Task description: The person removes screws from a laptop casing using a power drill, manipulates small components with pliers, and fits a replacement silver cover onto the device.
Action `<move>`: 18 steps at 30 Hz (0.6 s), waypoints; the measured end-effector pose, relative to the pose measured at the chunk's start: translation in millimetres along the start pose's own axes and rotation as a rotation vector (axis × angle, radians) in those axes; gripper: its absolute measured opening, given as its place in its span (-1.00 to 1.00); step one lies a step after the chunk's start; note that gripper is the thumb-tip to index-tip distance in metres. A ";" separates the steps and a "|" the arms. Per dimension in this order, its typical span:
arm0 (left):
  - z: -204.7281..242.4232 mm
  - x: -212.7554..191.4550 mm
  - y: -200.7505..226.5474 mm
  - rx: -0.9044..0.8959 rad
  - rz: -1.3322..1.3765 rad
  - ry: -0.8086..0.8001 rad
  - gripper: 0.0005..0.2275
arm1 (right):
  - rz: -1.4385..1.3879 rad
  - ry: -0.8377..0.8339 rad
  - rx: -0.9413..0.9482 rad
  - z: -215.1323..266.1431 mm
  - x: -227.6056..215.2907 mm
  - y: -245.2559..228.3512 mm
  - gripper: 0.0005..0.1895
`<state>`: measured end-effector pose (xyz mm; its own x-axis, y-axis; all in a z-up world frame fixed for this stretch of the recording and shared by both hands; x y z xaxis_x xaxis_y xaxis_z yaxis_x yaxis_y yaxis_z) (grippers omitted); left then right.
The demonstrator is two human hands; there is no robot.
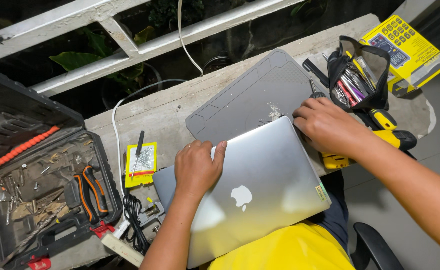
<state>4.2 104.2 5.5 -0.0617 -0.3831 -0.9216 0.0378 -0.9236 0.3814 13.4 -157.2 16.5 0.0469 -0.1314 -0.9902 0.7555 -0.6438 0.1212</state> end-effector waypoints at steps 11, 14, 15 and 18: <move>12.4 -12.0 2.2 -0.017 0.032 -0.015 -0.50 | 0.166 0.146 -0.158 -37.3 9.1 21.3 -0.85; 14.3 -14.9 3.6 -0.020 0.058 -0.008 -0.50 | 0.218 0.216 -0.184 -45.0 8.3 24.2 -0.85; 14.7 -14.7 4.6 -0.017 0.060 -0.005 -0.50 | 0.222 0.216 -0.182 -48.0 13.3 27.6 -0.85; 16.1 -11.4 5.2 -0.016 0.061 -0.015 -0.52 | 0.227 0.271 -0.182 -57.1 16.7 34.7 -0.87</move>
<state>-10.9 103.6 19.2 -0.0742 -0.4390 -0.8954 0.0576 -0.8983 0.4357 77.7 -138.7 0.2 0.3787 -0.0360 -0.9248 0.8084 -0.4737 0.3494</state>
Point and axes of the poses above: each hand's wrist, its own z-axis away from the middle knuckle, its own x-axis out of the palm, y = z × x, the point moved 9 cm from there along -z, towards the middle knuckle, and after that the axes turned 14 degrees about -x, right-handed, at the moved point
